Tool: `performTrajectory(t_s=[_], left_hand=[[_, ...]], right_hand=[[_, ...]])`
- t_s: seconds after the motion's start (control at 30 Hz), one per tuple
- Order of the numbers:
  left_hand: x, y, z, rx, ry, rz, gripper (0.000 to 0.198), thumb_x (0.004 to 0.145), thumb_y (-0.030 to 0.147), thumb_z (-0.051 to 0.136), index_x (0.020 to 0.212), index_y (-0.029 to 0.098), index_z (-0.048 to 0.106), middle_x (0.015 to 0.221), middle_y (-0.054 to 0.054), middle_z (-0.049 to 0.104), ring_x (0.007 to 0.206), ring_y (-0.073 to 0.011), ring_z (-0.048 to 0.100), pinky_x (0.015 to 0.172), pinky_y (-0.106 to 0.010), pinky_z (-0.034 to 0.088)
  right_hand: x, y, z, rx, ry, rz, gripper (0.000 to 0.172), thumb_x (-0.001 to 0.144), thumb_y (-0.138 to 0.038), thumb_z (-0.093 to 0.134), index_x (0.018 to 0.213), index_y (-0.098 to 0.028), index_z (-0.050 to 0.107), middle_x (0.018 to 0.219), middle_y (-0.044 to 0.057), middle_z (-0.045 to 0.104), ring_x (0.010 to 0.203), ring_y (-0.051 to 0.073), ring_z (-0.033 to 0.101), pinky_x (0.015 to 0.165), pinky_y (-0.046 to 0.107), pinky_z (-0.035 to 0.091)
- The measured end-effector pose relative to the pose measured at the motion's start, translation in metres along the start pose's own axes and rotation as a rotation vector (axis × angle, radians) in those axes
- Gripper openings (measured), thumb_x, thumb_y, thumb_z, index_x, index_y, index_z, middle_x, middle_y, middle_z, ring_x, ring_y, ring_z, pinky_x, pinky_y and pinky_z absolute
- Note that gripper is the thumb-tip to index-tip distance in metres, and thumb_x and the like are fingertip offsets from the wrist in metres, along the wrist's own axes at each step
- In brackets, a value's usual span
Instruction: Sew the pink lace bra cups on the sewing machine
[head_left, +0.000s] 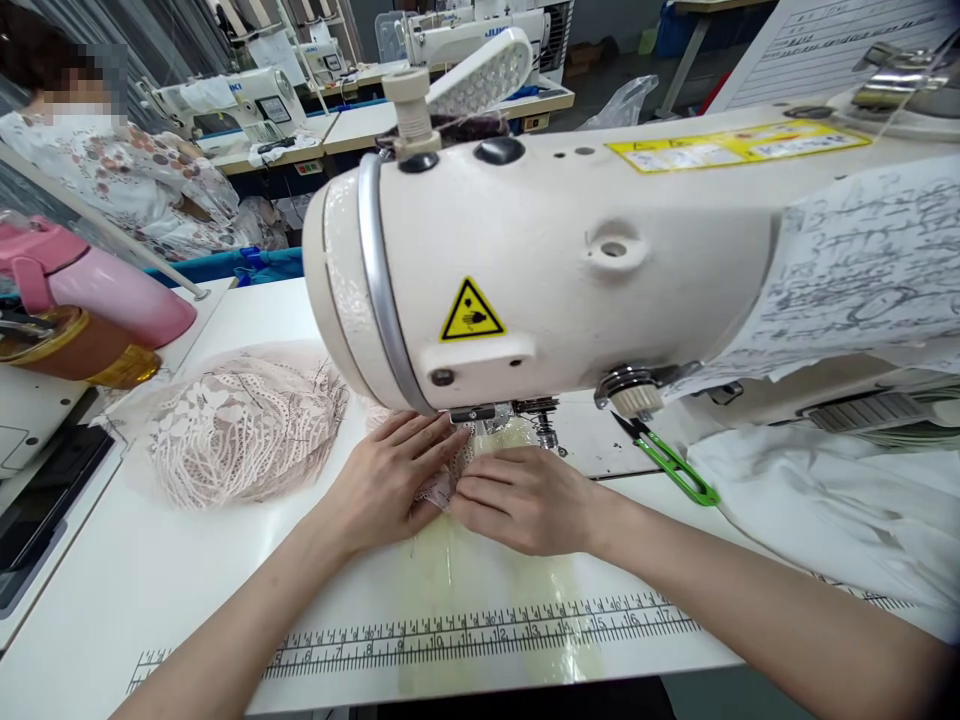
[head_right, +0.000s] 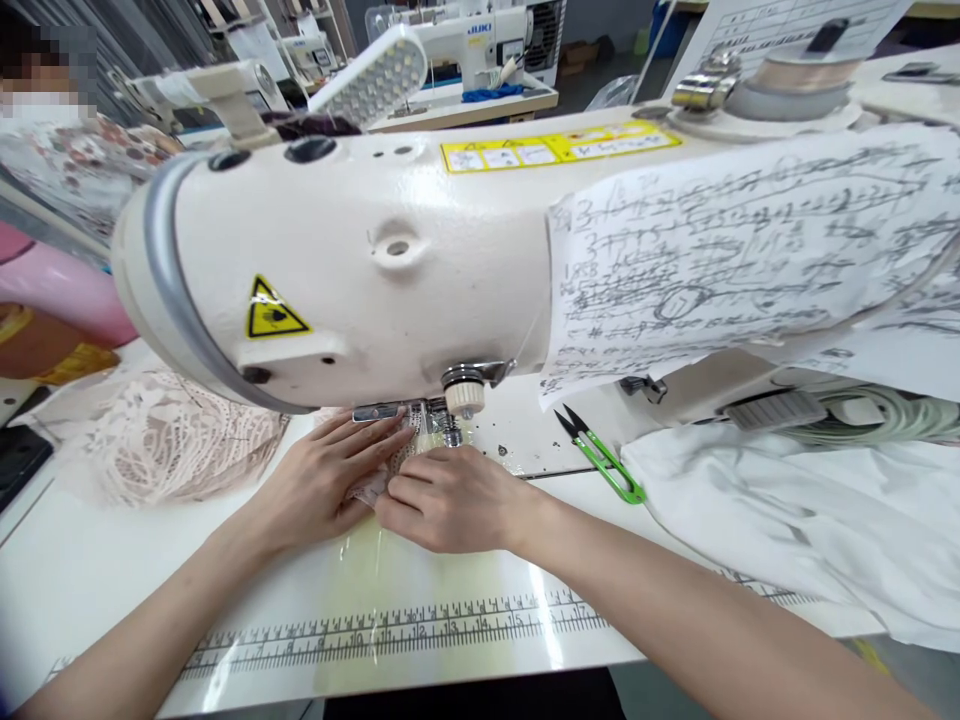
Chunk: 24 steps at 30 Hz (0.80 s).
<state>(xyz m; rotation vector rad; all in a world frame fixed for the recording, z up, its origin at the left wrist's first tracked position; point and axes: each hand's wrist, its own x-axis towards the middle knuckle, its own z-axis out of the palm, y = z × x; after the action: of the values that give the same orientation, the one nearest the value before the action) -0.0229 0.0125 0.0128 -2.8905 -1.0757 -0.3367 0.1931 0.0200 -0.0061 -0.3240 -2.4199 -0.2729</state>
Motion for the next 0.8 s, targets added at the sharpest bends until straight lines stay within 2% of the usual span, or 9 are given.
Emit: performTrajectory(t_s=[0.23,0.5,0.7,0.8], left_hand=[[0.003,0.003,0.001,0.008,0.013,-0.015,0.055,0.086,0.031,0.048,0.138,0.014,0.048,0.131,-0.012,0.061,0.118,-0.0273,0.060,0.101,-0.048,0.046],[0.001,0.006,0.004,0.028,-0.006,-0.063,0.060,0.085,0.034,0.052,0.142,0.017,0.045,0.130,-0.013,0.061,0.117,-0.0296,0.059,0.100,-0.050,0.045],[0.002,0.008,0.004,0.051,0.016,-0.069,0.058,0.083,0.031,0.051,0.139,0.017,0.049,0.125,-0.013,0.064,0.111,-0.0301,0.061,0.097,-0.051,0.045],[0.003,0.008,0.004,0.068,0.013,-0.074,0.057,0.082,0.031,0.051,0.138,0.017,0.050,0.125,-0.013,0.064,0.111,-0.0309,0.061,0.095,-0.051,0.045]], right_hand=[[-0.003,0.001,0.001,0.006,0.006,0.016,0.010,0.087,-0.013,0.057,0.080,-0.016,0.063,0.068,-0.002,0.064,0.073,0.011,0.059,0.066,0.023,0.050],[-0.010,0.005,0.000,-0.059,-0.005,0.050,0.017,0.089,-0.010,0.054,0.084,-0.020,0.067,0.072,-0.003,0.067,0.071,0.010,0.058,0.065,0.023,0.050],[-0.011,0.006,-0.008,-0.110,-0.031,0.114,0.018,0.091,-0.009,0.050,0.087,-0.019,0.065,0.074,-0.004,0.068,0.075,0.010,0.060,0.052,0.026,0.039],[-0.012,0.007,-0.010,-0.108,-0.067,0.144,0.024,0.093,-0.008,0.044,0.089,-0.020,0.064,0.078,-0.004,0.070,0.078,0.011,0.060,0.054,0.028,0.035]])
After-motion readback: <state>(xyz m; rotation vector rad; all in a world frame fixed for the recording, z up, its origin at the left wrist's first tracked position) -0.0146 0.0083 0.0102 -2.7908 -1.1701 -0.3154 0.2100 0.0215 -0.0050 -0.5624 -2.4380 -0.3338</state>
